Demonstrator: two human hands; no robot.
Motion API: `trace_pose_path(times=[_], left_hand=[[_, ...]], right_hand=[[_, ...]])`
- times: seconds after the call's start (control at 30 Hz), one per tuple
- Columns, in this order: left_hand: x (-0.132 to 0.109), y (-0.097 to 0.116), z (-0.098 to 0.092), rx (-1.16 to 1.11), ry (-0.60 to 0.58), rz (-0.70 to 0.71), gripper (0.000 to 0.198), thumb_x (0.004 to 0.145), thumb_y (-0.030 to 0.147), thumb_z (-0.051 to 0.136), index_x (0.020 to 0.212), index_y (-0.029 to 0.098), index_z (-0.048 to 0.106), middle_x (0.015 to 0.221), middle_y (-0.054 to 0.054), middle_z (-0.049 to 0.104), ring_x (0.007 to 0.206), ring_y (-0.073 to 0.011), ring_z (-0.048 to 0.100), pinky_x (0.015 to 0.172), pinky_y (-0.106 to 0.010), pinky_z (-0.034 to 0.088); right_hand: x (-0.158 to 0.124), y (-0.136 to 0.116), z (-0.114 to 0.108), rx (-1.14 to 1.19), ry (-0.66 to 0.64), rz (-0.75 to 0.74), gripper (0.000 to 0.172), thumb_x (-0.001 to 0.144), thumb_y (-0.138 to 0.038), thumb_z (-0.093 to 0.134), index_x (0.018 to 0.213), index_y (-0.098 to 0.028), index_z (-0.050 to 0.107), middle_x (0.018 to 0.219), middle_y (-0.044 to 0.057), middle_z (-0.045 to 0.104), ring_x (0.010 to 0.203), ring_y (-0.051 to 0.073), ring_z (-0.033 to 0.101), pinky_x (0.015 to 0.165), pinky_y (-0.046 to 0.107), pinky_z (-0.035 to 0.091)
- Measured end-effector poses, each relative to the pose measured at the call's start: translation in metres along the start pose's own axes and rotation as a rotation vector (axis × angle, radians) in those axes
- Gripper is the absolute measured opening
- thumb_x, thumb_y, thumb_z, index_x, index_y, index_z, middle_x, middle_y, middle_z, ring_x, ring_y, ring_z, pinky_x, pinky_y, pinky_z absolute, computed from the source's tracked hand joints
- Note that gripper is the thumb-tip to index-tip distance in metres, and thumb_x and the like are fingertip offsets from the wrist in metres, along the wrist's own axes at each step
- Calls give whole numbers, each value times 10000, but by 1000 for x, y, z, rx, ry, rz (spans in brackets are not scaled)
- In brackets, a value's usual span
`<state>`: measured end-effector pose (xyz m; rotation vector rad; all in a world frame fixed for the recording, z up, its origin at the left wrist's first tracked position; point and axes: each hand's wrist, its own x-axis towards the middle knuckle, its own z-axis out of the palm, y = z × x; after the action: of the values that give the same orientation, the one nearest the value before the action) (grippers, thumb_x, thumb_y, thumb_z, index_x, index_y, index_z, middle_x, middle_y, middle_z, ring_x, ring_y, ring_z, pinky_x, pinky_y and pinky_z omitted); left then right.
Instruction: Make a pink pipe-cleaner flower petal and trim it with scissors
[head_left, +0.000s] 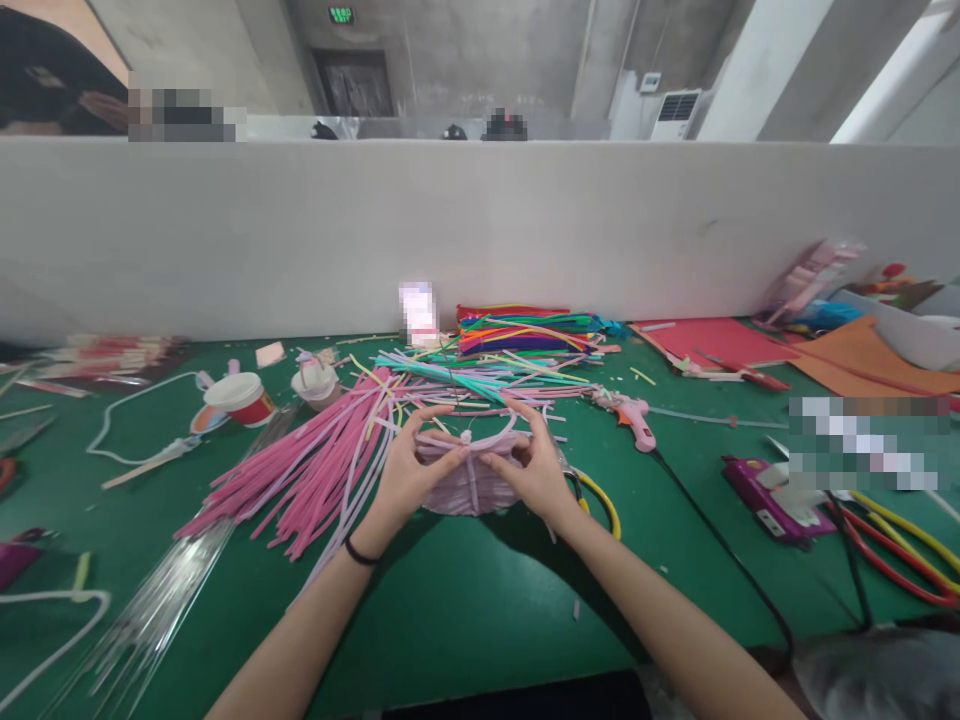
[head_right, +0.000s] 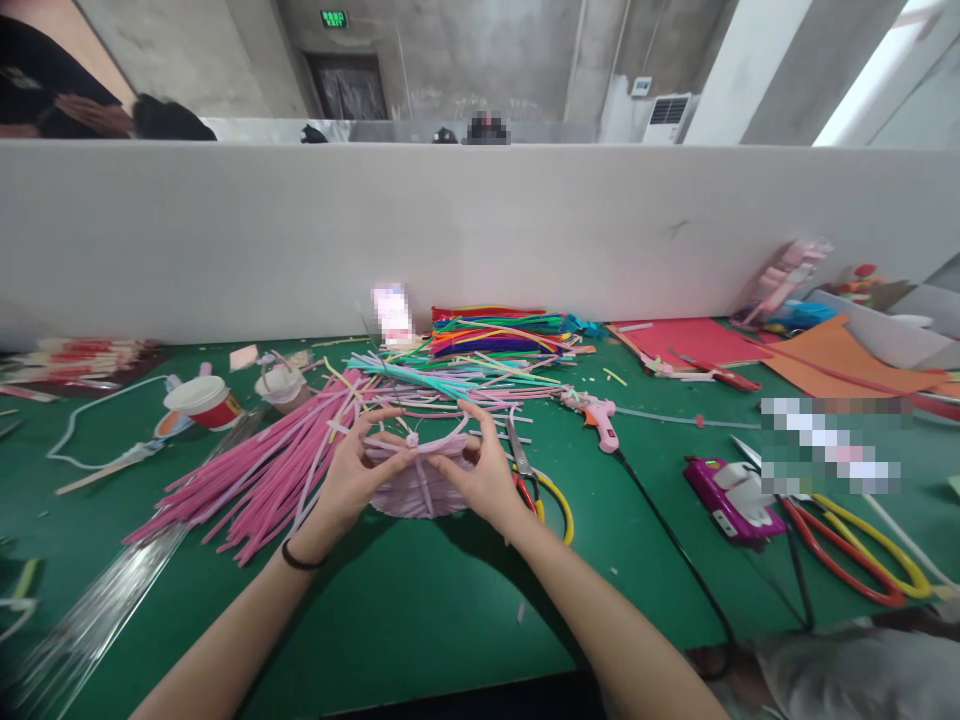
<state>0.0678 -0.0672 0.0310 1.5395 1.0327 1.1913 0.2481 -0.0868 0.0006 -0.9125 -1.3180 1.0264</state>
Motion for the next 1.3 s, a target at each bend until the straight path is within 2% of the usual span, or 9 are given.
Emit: trace_pose_path(times=[0.13,0.27,0.43,0.77,0.9,1.0,1.17,1.23,1.3], left_hand=[[-1,1,0,-23,-2,-25,611,673,335,800,1210,212,535,766,-12,709,766,-230,695,701,-301,499],[-2,3,1,-59,-22,-36,685,681,331,794,1282,215,488,756,1,703,738,-205,682,683,-281,487],[-6,6,6,-59,20,-40,613,700,355,776,1245,222,530,730,12,692,722,-196,675,691,-284,486],[-3,-4,4,-37,-27,-87,600,715,373,759,1233,185,521,811,-43,723,784,-217,693,708,-300,506],[4,-5,2,-55,16,-126,535,686,389,778,1135,173,582,780,-36,719,752,-219,694,698,-308,519],[5,7,0,-19,89,-9,476,678,371,791,1087,202,616,811,-30,723,783,-227,700,721,-314,531],[-5,20,-3,206,216,324,247,732,290,757,964,244,684,890,-31,738,801,-206,702,767,-310,534],[-12,14,-6,269,156,406,141,773,253,717,914,258,714,875,-33,745,794,-194,698,781,-306,528],[-22,4,-9,299,-40,415,121,799,227,685,900,270,735,887,-43,755,847,-203,698,826,-313,518]], right_hand=[[3,-8,-5,-72,-35,-70,488,757,-363,736,1182,-238,529,1016,54,696,927,202,678,815,340,544],[7,-15,-10,-103,-8,-74,227,770,-377,725,895,-212,630,889,37,699,819,180,663,725,306,528],[10,-19,-8,-79,54,-40,226,741,-386,741,825,-212,625,803,12,675,734,163,644,662,286,512],[8,-3,-7,-109,71,34,276,757,-374,716,956,-207,626,811,15,661,745,155,622,637,263,478],[13,-4,-3,-114,90,-21,294,778,-379,695,1004,-205,624,857,34,676,790,171,640,691,288,502],[17,-18,3,-70,84,-115,354,809,-358,679,1118,-227,566,864,25,684,828,179,663,764,313,520],[18,-42,1,-91,42,-245,430,837,-333,666,1224,-273,490,894,19,711,854,193,689,826,350,539],[12,-42,-5,-144,28,-259,394,830,-321,678,1188,-264,525,889,24,715,857,195,692,850,356,537],[-1,-37,-14,-177,-19,-208,345,828,-303,683,1145,-256,556,900,21,716,874,190,693,869,354,535]])
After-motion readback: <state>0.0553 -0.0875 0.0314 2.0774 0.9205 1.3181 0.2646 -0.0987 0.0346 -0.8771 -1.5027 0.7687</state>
